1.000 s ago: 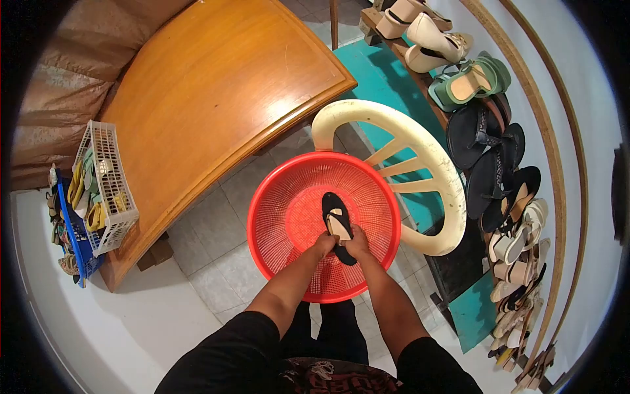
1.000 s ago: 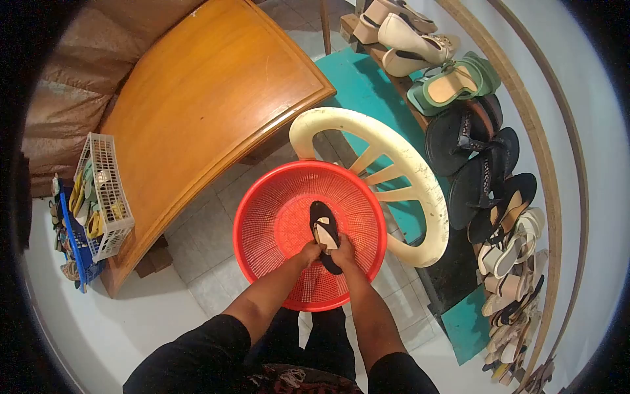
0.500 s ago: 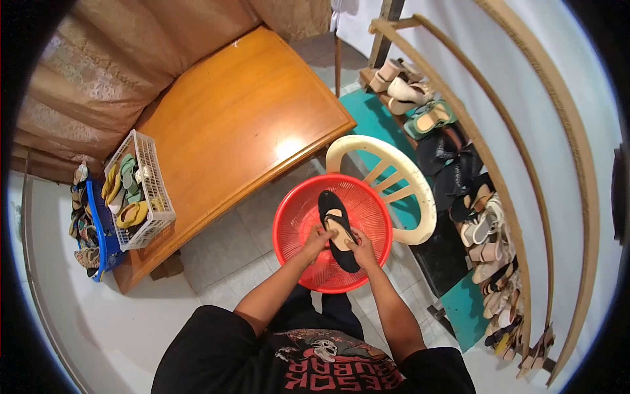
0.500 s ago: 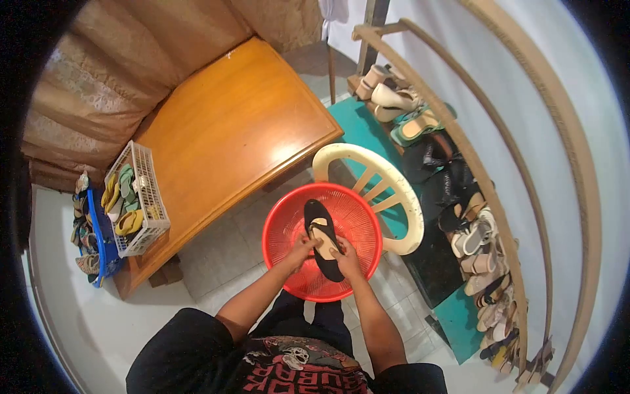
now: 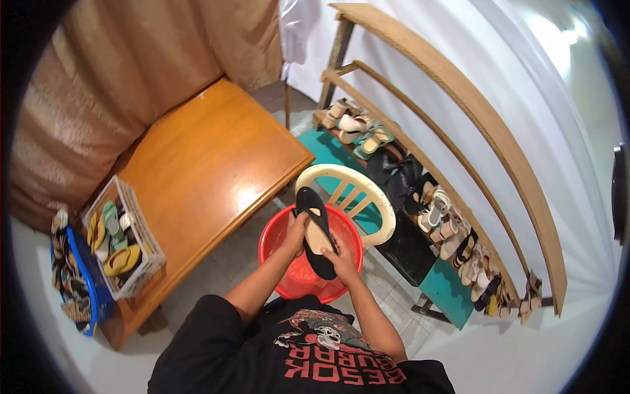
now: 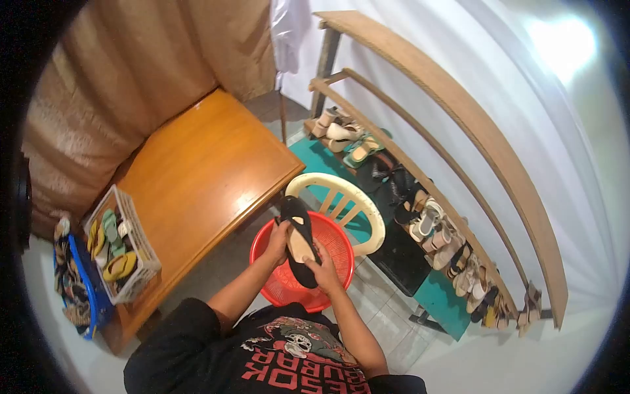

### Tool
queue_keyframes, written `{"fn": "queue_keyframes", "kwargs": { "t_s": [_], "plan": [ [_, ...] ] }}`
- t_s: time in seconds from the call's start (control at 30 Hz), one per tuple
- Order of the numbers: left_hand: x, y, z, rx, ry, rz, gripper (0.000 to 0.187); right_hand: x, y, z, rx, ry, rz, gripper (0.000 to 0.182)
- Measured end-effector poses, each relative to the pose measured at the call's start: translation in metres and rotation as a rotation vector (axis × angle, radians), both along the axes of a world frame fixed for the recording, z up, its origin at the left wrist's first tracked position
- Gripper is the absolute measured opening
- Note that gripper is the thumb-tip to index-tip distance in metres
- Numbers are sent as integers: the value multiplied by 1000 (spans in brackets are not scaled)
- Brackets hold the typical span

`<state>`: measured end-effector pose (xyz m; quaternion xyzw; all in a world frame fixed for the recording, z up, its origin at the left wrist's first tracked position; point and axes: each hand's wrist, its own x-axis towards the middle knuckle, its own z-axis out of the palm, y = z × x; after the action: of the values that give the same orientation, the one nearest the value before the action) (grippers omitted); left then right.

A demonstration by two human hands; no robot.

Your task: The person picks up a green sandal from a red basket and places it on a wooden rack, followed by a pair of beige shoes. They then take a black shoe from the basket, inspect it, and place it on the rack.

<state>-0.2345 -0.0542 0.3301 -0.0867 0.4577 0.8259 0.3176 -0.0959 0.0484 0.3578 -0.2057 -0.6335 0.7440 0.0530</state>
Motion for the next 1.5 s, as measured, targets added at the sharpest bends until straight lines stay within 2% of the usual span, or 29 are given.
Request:
{"fn": "queue_keyframes", "kwargs": {
  "t_s": [0.03, 0.17, 0.2, 0.27, 0.33, 0.37, 0.43, 0.47, 0.53, 0.6, 0.7, 0.77, 0.83, 0.87, 1.0, 1.17, 1.3, 1.5],
  "plan": [
    [1, 0, -4, 36, -7, 32, 44, 4, -2, 4, 11, 12, -34, 63],
    [8, -15, 10, 107, 40, -228, 52, 32, -8, -6, 94, 39, -65, 62],
    [7, -20, 18, 95, 49, -330, 58, 41, -6, -8, -37, -3, -121, 59],
    [5, -30, 31, 137, 85, -388, 64, 52, -15, 18, -254, -23, -218, 54],
    [-3, -31, 34, 292, 129, -431, 78, 64, -22, 33, -298, -26, -252, 55],
    [-7, -30, 33, 287, 130, -457, 78, 70, -25, 35, -333, -46, -259, 55],
    [-16, -24, 31, 330, 142, -420, 69, 74, -30, 25, -323, -24, -281, 55],
    [-18, -18, 19, 363, 162, -404, 52, 75, -34, 20, -309, -20, -319, 53],
    [-16, -10, 11, 347, 174, -389, 49, 70, -40, 16, -290, -8, -370, 51],
    [-9, -5, 15, 342, 204, -335, 39, 68, -44, 11, -160, 0, -441, 46],
    [-3, 1, 42, 355, 242, -315, 39, 67, -37, 1, -79, 23, -486, 46],
    [1, 4, 62, 409, 211, -289, 40, 65, -35, 18, -113, 20, -502, 46],
    [-2, 6, 61, 397, 200, -274, 41, 61, -32, 23, -184, 53, -506, 44],
    [-8, 7, 49, 387, 239, -308, 51, 62, -32, 28, -233, 48, -510, 43],
    [3, -3, 58, 360, 134, -235, 59, 68, -38, 8, -185, 12, -508, 40],
    [20, -11, 6, 307, 88, -317, 47, 88, -56, -4, -209, -94, -579, 32],
    [47, 5, 0, 245, 15, -351, 35, 113, -60, -6, -241, -164, -667, 27],
    [76, 43, 10, 225, 30, -511, 41, 150, -49, -9, -234, -137, -809, 30]
  ]
}}
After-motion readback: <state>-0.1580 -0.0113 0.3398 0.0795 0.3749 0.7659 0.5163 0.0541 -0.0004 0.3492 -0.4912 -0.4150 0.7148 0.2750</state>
